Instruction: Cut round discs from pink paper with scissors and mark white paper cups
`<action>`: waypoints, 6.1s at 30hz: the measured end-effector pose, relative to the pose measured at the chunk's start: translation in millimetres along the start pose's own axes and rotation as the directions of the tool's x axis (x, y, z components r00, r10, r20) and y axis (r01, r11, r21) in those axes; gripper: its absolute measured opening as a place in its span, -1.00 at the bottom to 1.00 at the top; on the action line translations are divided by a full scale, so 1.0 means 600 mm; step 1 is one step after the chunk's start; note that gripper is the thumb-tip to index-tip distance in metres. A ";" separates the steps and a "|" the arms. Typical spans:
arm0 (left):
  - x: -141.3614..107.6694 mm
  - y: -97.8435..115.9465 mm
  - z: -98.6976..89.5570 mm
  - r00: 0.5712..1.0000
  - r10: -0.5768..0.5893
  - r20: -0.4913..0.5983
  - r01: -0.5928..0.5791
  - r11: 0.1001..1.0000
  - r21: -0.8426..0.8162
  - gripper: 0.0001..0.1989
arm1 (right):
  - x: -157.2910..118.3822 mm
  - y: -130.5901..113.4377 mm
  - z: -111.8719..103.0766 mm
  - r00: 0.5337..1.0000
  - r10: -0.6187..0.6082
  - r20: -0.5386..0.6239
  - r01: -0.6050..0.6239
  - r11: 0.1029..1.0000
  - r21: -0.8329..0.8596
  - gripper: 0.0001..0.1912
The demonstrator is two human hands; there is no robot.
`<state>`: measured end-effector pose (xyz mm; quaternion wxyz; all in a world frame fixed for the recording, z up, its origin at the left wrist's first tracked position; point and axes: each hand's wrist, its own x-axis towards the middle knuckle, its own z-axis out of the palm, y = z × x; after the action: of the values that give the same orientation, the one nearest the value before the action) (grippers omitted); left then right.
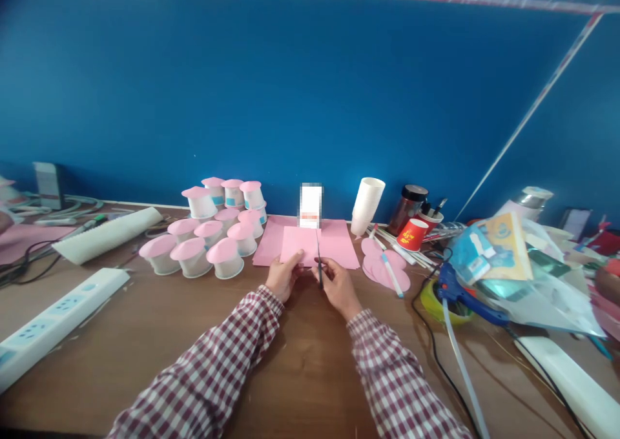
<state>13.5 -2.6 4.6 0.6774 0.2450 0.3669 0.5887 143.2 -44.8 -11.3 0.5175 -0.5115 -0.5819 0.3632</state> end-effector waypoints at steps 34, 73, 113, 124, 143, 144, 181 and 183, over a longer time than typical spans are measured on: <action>0.000 -0.002 -0.002 1.000 0.018 0.024 -0.019 0.999 0.036 -0.66 | -0.002 -0.009 0.000 1.000 0.003 -0.019 -0.003 1.000 0.021 -0.57; 0.003 -0.002 -0.004 1.000 0.006 0.023 -0.008 0.999 0.048 -0.63 | -0.001 -0.006 -0.004 1.000 -0.009 -0.018 0.009 1.000 -0.007 -0.56; 0.002 -0.001 -0.003 1.000 0.015 0.008 -0.015 0.999 0.048 -0.68 | 0.000 -0.003 -0.005 1.000 0.022 -0.003 -0.022 1.000 -0.007 -0.57; -0.001 0.002 -0.001 1.000 -0.003 0.015 0.002 0.998 0.060 -0.68 | -0.002 -0.010 -0.007 0.999 0.037 -0.006 -0.037 0.999 -0.021 -0.53; -0.001 0.009 -0.001 0.999 -0.040 0.028 0.037 0.996 0.077 -0.69 | -0.001 -0.013 -0.016 1.000 0.024 0.002 -0.024 0.999 -0.046 -0.53; -0.001 0.008 -0.002 0.999 -0.039 0.028 0.036 0.996 0.079 -0.69 | -0.001 -0.013 -0.016 1.000 0.027 0.001 -0.027 0.998 -0.051 -0.53; 0.000 0.010 -0.004 0.999 -0.038 -0.003 0.038 0.996 0.077 -0.66 | -0.002 -0.016 -0.014 0.999 0.030 -0.019 -0.031 0.999 -0.022 -0.54; 0.000 0.011 -0.004 0.999 -0.033 0.009 0.032 0.996 0.078 -0.65 | -0.002 -0.017 -0.014 0.999 0.033 -0.016 -0.033 0.999 -0.023 -0.55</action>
<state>7.5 -1.5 7.9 0.6787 0.2680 0.3901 0.5616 149.2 -48.8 -0.4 0.5101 -0.5298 -0.5733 0.3611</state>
